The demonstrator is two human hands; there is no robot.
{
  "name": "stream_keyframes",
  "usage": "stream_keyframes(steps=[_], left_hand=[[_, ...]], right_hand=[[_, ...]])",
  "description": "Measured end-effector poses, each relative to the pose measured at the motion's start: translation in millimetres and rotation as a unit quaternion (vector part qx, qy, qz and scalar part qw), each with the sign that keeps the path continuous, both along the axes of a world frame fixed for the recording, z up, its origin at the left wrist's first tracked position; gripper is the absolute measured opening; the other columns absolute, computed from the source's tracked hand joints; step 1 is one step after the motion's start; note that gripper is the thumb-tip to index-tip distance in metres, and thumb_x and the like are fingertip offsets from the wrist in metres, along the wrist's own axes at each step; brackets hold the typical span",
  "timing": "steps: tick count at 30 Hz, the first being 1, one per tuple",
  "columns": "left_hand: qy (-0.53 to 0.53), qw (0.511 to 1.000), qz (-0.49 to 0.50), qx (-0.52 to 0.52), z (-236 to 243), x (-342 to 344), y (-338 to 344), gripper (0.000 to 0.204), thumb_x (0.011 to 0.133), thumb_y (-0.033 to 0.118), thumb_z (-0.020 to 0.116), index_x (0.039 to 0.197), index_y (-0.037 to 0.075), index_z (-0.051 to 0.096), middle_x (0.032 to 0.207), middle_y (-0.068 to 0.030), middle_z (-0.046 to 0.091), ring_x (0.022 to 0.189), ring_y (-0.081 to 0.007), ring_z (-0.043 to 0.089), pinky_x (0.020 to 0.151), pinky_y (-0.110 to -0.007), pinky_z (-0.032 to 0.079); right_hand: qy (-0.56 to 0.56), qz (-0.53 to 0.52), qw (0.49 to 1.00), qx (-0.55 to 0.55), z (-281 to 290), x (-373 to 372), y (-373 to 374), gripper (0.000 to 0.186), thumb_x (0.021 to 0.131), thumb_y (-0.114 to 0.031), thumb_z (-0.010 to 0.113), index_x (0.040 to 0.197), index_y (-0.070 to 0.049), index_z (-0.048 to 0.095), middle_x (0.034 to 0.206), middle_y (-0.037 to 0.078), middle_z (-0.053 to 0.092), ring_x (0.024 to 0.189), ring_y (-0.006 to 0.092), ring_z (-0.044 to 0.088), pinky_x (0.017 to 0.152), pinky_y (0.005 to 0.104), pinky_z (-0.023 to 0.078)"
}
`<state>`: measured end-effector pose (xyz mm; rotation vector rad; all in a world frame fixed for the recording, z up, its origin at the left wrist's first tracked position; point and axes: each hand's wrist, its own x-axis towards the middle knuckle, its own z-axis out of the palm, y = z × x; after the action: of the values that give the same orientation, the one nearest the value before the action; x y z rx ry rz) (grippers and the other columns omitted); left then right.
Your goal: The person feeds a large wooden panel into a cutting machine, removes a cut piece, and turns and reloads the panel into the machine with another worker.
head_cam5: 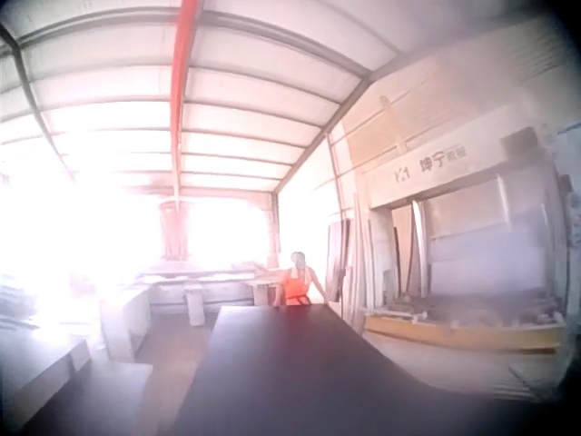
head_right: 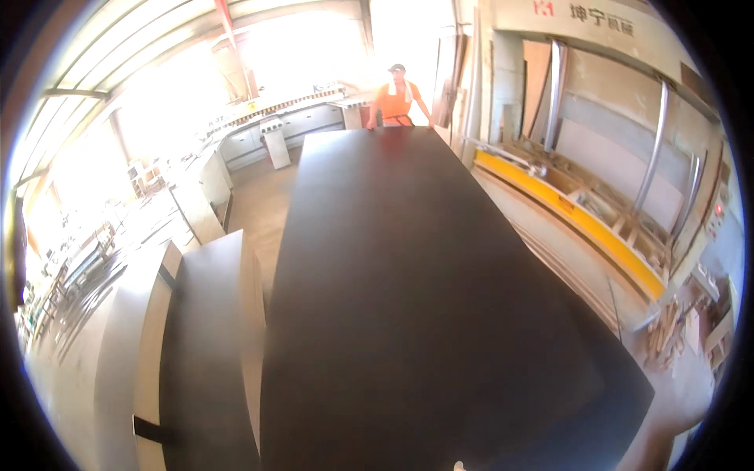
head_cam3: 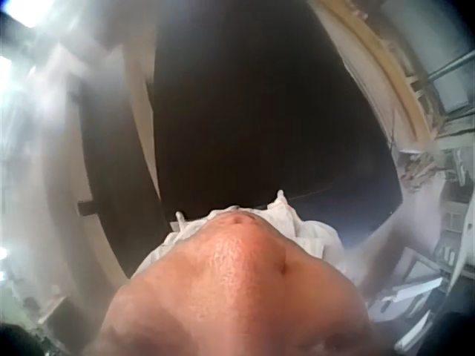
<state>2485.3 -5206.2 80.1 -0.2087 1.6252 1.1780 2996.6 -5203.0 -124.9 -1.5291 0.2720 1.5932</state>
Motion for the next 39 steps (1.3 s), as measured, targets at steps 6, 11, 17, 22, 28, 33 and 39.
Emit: stream_keyframes(steps=[6, 11, 17, 22, 28, 33, 39], left_hand=[[-0.121, 0.985, 0.097, 0.078, -47.5, -139.7, 196.4, 0.075, 0.117, 0.06, 0.074, 0.165, 0.003, 0.067, 0.159, -0.0096, 0.077, 0.137, -0.033, 0.075, 0.125, -0.043, 0.055], [-0.189, 0.957, 0.209, 0.067, -49.6, -222.0, 375.7, 0.059, 0.119, 0.059, 0.069, 0.162, 0.017, 0.07, 0.163, -0.0059, 0.075, 0.146, -0.0379, 0.07, 0.119, -0.065, 0.061], [-0.137, 0.953, 0.2, 0.182, -19.5, -337.9, 606.5, 0.06, 0.119, 0.049, 0.074, 0.163, 0.01, 0.068, 0.161, -0.0119, 0.075, 0.143, -0.0409, 0.071, 0.126, -0.065, 0.056], [-0.064, 0.97, 0.143, 0.184, 49.7, -428.9, 843.1, 0.058, 0.118, 0.048, 0.076, 0.158, 0.007, 0.071, 0.16, -0.0127, 0.076, 0.143, -0.0408, 0.071, 0.126, -0.06, 0.057], [-0.059, 0.968, 0.21, 0.127, 66.6, -553.0, 1126.1, 0.05, 0.115, 0.046, 0.082, 0.15, 0.011, 0.075, 0.149, -0.0114, 0.081, 0.133, -0.0381, 0.076, 0.113, -0.062, 0.064], [-0.003, 0.969, 0.214, 0.121, 111.7, -642.6, 1396.5, 0.045, 0.113, 0.039, 0.087, 0.144, 0.008, 0.076, 0.138, -0.0114, 0.083, 0.119, -0.0363, 0.081, 0.101, -0.057, 0.071], [0.014, 0.973, 0.203, 0.109, 124.4, -771.3, 1681.6, 0.042, 0.112, 0.036, 0.088, 0.139, 0.005, 0.077, 0.132, -0.0112, 0.084, 0.111, -0.0332, 0.083, 0.093, -0.053, 0.073]], right_hand=[[0.186, -0.171, 0.964, 0.087, 94.5, -133.6, 187.2, 0.077, 0.123, -0.069, 0.05, 0.164, -0.005, 0.066, 0.167, 0.015, 0.07, 0.15, 0.033, 0.068, 0.13, 0.0495, 0.052], [0.066, -0.226, 0.947, 0.218, 181.5, -135.4, 404.6, 0.057, 0.125, -0.052, 0.058, 0.157, -0.006, 0.07, 0.158, 0.018, 0.073, 0.142, 0.043, 0.072, 0.117, 0.064, 0.061], [-0.105, -0.201, 0.973, 0.039, 112.5, -243.3, 642.4, 0.052, 0.124, -0.047, 0.063, 0.157, -0.007, 0.068, 0.152, 0.014, 0.076, 0.133, 0.0377, 0.076, 0.101, 0.0602, 0.067], [0.088, -0.21, 0.962, 0.152, 36.1, -325.1, 828.5, 0.066, 0.127, -0.057, 0.049, 0.169, -0.007, 0.061, 0.17, 0.011, 0.069, 0.151, 0.0377, 0.066, 0.133, 0.0547, 0.05], [0.159, -0.201, 0.965, -0.053, 164.8, -504.4, 1107.0, 0.081, 0.125, -0.061, 0.05, 0.18, -0.001, 0.048, 0.185, 0.021, 0.051, 0.172, 0.041, 0.042, 0.146, 0.0519, 0.028], [0.133, -0.156, 0.979, -0.022, 156.0, -606.2, 1335.4, 0.083, 0.125, -0.061, 0.05, 0.181, 0.0, 0.046, 0.186, 0.023, 0.049, 0.175, 0.042, 0.038, 0.147, 0.052, 0.025], [0.118, -0.142, 0.983, -0.01, 159.8, -724.5, 1593.6, 0.08, 0.125, -0.06, 0.049, 0.179, -0.001, 0.048, 0.184, 0.021, 0.051, 0.172, 0.0418, 0.041, 0.145, 0.0528, 0.028]])
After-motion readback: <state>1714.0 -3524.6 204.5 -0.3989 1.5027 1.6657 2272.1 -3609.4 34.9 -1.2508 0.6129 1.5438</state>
